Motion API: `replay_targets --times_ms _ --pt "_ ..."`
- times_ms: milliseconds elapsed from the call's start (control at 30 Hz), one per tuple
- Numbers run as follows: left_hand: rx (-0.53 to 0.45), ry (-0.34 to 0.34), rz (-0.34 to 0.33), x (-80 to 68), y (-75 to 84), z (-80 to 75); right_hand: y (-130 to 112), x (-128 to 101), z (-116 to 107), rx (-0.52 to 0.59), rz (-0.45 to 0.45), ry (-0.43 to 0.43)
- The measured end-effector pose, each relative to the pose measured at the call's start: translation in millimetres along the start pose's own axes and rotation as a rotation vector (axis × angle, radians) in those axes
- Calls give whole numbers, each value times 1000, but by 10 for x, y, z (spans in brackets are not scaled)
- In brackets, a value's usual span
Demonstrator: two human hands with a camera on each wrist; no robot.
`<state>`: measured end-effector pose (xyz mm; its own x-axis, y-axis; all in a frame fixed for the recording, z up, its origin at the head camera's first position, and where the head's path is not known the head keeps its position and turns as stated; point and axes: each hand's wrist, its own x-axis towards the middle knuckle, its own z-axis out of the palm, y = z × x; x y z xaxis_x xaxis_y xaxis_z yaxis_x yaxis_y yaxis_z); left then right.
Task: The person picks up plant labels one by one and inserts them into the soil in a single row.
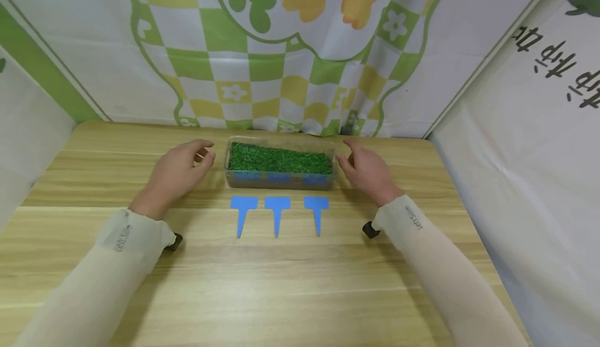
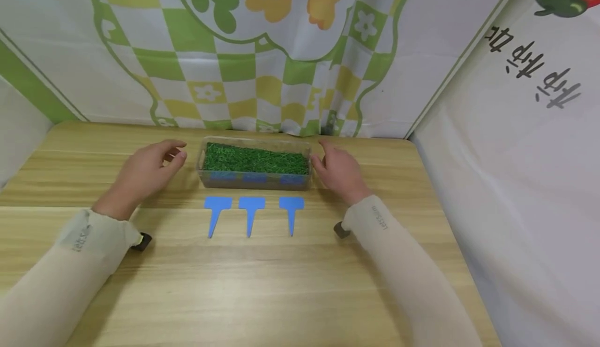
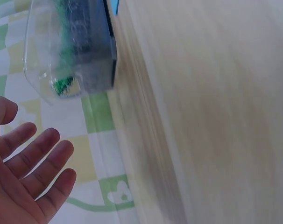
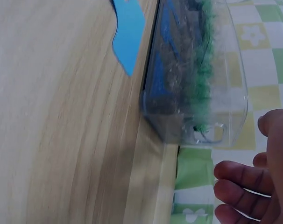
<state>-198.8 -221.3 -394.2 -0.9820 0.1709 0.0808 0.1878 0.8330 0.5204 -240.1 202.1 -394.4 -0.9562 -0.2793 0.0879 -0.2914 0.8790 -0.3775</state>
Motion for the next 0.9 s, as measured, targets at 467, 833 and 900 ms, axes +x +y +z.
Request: replay_targets --times_ms 467,833,900 --pt "-17 -71 -9 80 149 146 -138 4 63 -13 -13 -79" --pt "99 -130 17 123 190 217 -221 34 87 -16 19 -164" --pt "120 -148 18 121 198 218 -230 41 87 -22 20 -172"
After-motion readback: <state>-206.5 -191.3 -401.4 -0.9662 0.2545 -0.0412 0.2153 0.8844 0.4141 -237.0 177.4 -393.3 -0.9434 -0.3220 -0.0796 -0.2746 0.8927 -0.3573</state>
